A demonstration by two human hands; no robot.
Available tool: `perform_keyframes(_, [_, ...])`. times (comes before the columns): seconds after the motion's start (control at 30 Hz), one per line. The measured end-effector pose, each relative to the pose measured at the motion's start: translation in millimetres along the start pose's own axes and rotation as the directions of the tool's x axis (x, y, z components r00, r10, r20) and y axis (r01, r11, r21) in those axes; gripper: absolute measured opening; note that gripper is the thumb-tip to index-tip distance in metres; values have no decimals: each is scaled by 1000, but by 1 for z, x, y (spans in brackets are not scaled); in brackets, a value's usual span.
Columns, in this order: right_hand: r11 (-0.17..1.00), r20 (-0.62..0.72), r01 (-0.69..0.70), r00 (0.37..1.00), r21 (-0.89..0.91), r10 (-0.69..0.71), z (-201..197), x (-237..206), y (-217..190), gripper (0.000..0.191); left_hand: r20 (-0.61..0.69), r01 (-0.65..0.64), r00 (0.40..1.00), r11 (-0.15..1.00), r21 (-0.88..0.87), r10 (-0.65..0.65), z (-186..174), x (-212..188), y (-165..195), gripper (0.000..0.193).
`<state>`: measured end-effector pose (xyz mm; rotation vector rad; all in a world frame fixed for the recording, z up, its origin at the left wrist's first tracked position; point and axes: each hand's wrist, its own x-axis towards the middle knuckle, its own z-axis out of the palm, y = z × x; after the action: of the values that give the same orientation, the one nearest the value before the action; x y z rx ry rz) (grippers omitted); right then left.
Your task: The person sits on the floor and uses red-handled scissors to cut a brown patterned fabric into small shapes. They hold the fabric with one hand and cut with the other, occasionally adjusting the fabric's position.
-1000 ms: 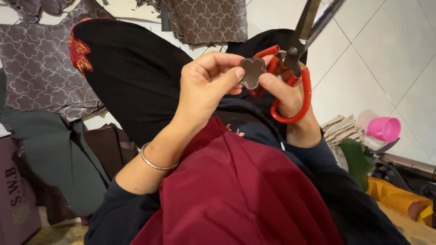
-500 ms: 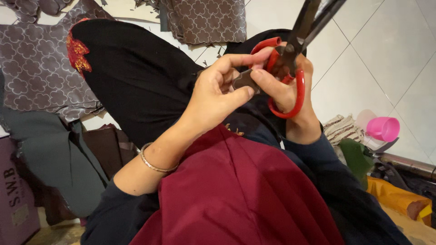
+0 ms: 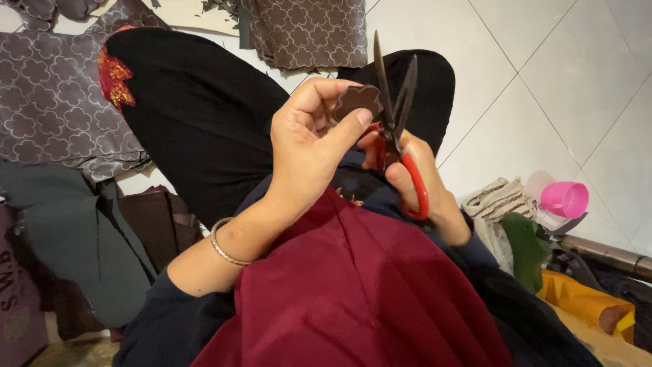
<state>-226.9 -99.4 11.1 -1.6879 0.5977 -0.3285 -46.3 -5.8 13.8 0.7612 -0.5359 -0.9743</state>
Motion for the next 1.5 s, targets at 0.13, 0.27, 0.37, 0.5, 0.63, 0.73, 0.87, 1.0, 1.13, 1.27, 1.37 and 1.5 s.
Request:
perform_keyframes(0.13, [998,12,3,1000,60,-4,7,1,-1,98,-24,39,999,999,-23,-40,3,-2,2,21])
perform_keyframes(0.27, [1000,41,10,999,-2,-10,10,1,-4,99,-25,-14,1000,1000,-9,13,5,-3,2,21])
perform_keyframes(0.37, [999,50,21,999,-35,-19,10,2,-5,98,-18,-26,999,1000,0,26,6,-4,1,21])
perform_keyframes(0.5, [999,68,34,997,-13,-33,8,3,-3,96,-39,-6,999,1000,17,6,6,-5,1,20])
perform_keyframes(0.63, [1000,67,1,998,19,-2,9,2,-2,95,-40,8,999,999,-45,-10,7,-5,2,19])
perform_keyframes(0.73, [998,55,-1,999,56,-2,11,2,-1,94,-25,-7,1000,999,-46,5,8,-4,3,19])
perform_keyframes(0.87, [999,53,11,998,36,-13,10,1,3,93,-17,40,999,995,-96,-41,8,-6,5,18])
perform_keyframes(1.0, [999,56,42,998,-6,-42,7,0,8,90,-5,37,999,992,-119,-37,8,-6,5,18])
perform_keyframes(1.13, [996,65,66,996,-67,-62,6,3,11,88,-4,-10,1000,997,-70,9,9,-5,4,20])
perform_keyframes(1.27, [998,93,56,994,-41,-52,7,4,0,88,-38,42,998,998,-38,-44,9,-5,4,19])
perform_keyframes(1.37, [1000,123,15,992,-7,-14,7,-1,-16,91,-15,46,999,994,-97,-48,9,-7,6,18])
perform_keyframes(1.5, [1000,148,-1,989,7,0,10,3,-25,97,-23,36,999,997,-62,-38,10,-7,7,19])
